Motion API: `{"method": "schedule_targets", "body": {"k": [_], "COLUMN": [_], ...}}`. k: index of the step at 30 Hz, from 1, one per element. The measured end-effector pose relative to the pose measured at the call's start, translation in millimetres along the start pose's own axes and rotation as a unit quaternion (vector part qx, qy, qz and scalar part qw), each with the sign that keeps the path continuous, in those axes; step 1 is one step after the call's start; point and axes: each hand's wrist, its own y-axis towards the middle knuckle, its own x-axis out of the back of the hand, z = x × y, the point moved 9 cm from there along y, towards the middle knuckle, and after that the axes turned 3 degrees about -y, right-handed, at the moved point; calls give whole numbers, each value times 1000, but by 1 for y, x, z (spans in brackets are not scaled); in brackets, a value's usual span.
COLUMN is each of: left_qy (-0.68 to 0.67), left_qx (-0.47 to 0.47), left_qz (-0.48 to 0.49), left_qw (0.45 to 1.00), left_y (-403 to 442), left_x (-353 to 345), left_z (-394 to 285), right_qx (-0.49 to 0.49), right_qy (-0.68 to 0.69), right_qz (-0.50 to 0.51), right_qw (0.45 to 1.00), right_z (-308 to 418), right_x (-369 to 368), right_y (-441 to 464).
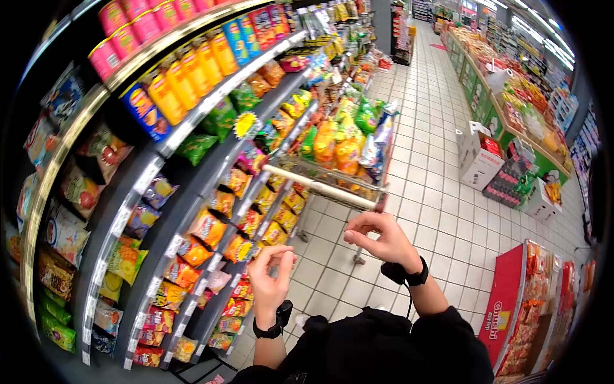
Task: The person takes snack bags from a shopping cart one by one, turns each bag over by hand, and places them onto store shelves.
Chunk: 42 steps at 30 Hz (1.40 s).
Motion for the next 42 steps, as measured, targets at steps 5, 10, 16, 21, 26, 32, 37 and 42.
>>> {"method": "schedule_targets", "body": {"k": [5,10,16,21,26,32,37,42], "left_qy": [-23,16,18,12,-22,-72,-75,-83], "left_qx": [56,35,25,46,60,111,98,128], "left_qz": [122,213,264,281,256,215,191,164], "left_qw": [991,976,964,959,964,968,974,975], "left_y": [-23,-30,-21,5,48,125,190,228], "left_x": [-179,-308,-400,-452,-500,-555,-584,-581], "left_z": [24,10,20,46,95,149,164,179], "right_qx": [-48,-111,-111,-128,-153,-169,-157,-156], "right_qy": [34,87,106,104,39,-26,-44,-19], "right_qz": [-136,-241,-360,-381,-375,-352,-327,-288], "right_qw": [989,960,920,910,913,920,931,945], "right_z": [-53,-86,-113,-142,-153,-168,-183,-209], "right_x": [141,248,343,381,429,512,557,580], "right_y": [-97,-186,-253,-262,-238,-166,-94,-44]}}
